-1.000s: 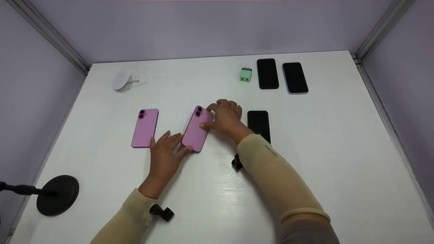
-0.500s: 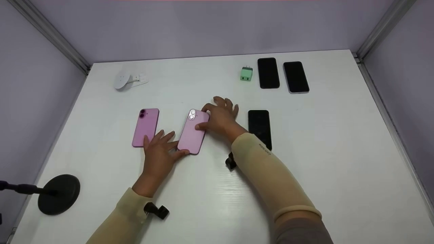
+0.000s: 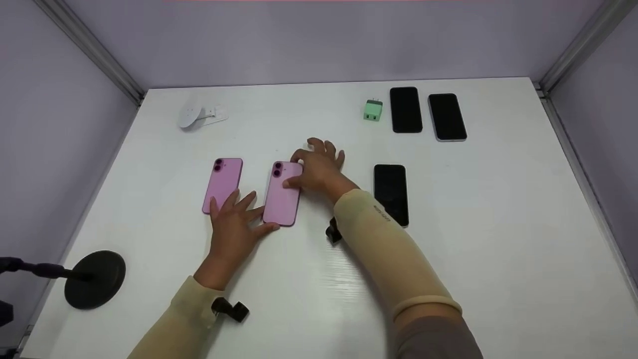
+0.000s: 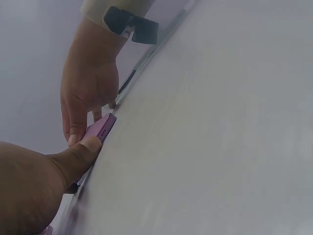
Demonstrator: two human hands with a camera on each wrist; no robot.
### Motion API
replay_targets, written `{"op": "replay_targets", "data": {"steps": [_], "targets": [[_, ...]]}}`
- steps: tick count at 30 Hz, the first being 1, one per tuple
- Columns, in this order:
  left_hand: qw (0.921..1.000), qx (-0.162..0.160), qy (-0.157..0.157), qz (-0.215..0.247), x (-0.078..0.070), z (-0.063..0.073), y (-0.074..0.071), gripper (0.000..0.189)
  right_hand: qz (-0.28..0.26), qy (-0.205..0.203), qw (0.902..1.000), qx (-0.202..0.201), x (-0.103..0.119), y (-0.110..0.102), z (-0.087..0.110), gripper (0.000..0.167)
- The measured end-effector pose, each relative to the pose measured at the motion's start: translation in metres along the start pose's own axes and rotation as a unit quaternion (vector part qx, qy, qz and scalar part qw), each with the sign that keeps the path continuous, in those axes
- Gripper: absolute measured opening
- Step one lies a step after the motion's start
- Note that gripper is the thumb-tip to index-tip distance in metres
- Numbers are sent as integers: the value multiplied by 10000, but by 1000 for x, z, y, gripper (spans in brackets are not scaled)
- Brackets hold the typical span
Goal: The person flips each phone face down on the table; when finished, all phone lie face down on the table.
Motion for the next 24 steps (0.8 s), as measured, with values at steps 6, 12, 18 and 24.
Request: {"op": "replay_targets", "data": {"steps": [6,12,18,24], "targets": [[9994,-173,-279,49,16,-3,1,55,65,-13,10000,21,12,10,-13,57],[9989,-168,-432,103,25,-5,-1,56,256,-91,9996,71,18,19,-22,57],[9986,-220,-481,81,29,-6,-2,57,383,-133,9991,127,23,22,-27,58],[9978,-286,-568,199,32,-6,-1,56,484,-164,9986,166,27,30,-31,56]]}}
Point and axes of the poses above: each hand's wrist, its own z-axis away from the middle knuckle, its own y-axis out of the palm, x = y × z, the point moved 1 cm from there along -z, towards the middle knuckle, and after that the axes turned 10 degrees about -z, right-handed, at the moved point
